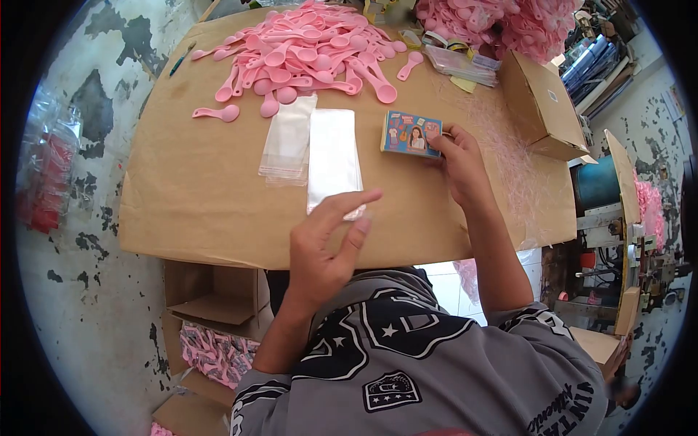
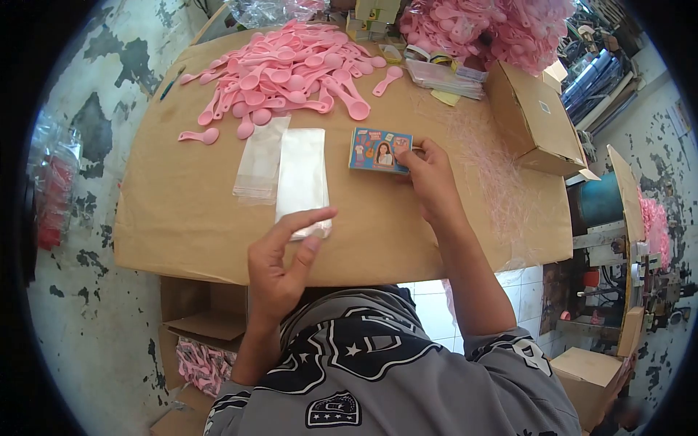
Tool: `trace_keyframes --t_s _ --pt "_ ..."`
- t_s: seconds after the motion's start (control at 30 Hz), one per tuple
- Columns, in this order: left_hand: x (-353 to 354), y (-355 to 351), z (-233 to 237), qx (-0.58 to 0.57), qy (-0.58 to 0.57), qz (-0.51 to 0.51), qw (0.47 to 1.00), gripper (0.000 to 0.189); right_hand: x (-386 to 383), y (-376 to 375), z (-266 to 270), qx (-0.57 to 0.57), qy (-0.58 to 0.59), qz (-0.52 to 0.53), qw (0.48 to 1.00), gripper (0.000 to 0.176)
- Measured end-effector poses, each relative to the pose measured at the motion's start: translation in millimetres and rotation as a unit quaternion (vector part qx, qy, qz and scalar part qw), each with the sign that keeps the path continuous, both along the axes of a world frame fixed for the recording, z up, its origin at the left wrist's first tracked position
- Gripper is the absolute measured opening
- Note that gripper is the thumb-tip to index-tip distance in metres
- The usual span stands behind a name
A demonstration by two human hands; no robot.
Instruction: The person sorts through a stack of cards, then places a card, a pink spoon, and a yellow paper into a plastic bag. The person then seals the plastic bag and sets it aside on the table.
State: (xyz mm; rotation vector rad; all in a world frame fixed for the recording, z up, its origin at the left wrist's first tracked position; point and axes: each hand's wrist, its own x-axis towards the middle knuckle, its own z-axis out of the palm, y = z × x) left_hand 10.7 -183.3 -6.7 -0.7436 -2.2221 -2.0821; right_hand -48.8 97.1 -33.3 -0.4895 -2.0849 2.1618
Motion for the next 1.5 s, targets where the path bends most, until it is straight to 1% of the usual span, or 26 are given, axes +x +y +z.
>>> trace_keyframes --t_s 0.1,0.2,0.23,0.3,0.4,0.5,0.6,0.63,0.67,0.73,0.83,0.9,0.93,1.0,1.1,1.2,1.3,1.4,1.5 --pt "-7.3 -11.2 -8.6 0.021 0.0 0.035 0.999 0.027 -12.8 -10.3 0.0 0.14 -0.007 -0.015 0.99 0.03" --pt "-13.1 -23.7 -10.8 0.019 -0.005 0.06 0.998 0.028 -15.2 -19.0 3.5 0.188 -0.01 -0.03 0.982 0.029" --pt "-13.4 -28.2 -10.7 0.019 -0.013 0.067 0.997 0.028 -16.5 -18.1 1.9 0.233 -0.009 -0.027 0.972 0.029" --pt "-13.7 -36.3 -13.5 0.023 -0.03 0.082 0.996 0.028 -16.1 -6.8 -1.8 0.323 -0.008 -0.022 0.946 0.03" --pt "-16.7 -46.1 -19.9 0.027 -0.045 0.098 0.994 0.028 -14.6 6.0 2.9 0.467 0.054 0.003 0.882 0.03" --pt "-20.9 -53.5 -25.8 0.027 -0.053 0.108 0.992 0.029 -18.1 8.9 22.0 0.441 0.088 0.119 0.885 0.034" --pt "-25.3 -62.0 -22.7 0.015 -0.063 0.124 0.99 0.029 -32.8 9.2 20.7 0.433 0.061 0.185 0.88 0.035" --pt "-26.8 -65.0 -20.8 0.004 -0.069 0.122 0.99 0.029 -35.6 7.2 23.3 0.411 0.038 0.185 0.892 0.038" --pt "-28.5 -67.3 -18.9 -0.005 -0.076 0.12 0.99 0.029 -37.6 4.0 26.7 0.415 0.031 0.189 0.89 0.038" --pt "-32.2 -73.2 -13.8 -0.024 -0.065 0.142 0.987 0.029 -40.1 -0.2 31.3 0.423 0.013 0.195 0.885 0.038" --pt "-38.5 -88.4 -8.5 -0.051 -0.058 0.183 0.98 0.028 -44.3 0.7 32.0 0.406 -0.029 0.214 0.888 0.04" --pt "-43.6 -95.0 -9.7 -0.052 -0.037 0.22 0.973 0.025 -47.8 6.6 25.2 0.39 0.001 0.214 0.896 0.04" --pt "-45.6 -98.2 -8.0 -0.074 -0.054 0.231 0.969 0.025 -49.7 9.6 22.5 0.382 0.015 0.212 0.899 0.04" --pt "-49.0 -102.2 -4.1 -0.12 -0.087 0.254 0.956 0.025 -52.4 12.0 20.4 0.354 -0.005 0.215 0.91 0.038" --pt "-60.2 -95.2 -4.2 -0.159 -0.067 0.245 0.954 0.025 -57.8 19.8 11.6 0.312 -0.018 0.219 0.924 0.034" --pt "-78.4 -83.6 1.1 -0.296 -0.018 0.249 0.922 0.031 -58.2 21.5 10.5 0.294 -0.016 0.218 0.93 0.032" --pt "-108.6 -76.8 -11.3 -0.35 0.016 0.26 0.9 0.038 -58.6 21.1 7.3 0.265 -0.006 0.211 0.941 0.032" --pt "-127.8 -69.9 -15.3 -0.398 0.022 0.229 0.888 0.04 -57.6 22.1 3.5 0.245 0.002 0.202 0.948 0.032" --pt "-146.4 -78.9 -25.1 -0.409 0.046 0.186 0.892 0.032 -55.2 19.3 3.2 0.234 0.012 0.195 0.953 0.032"
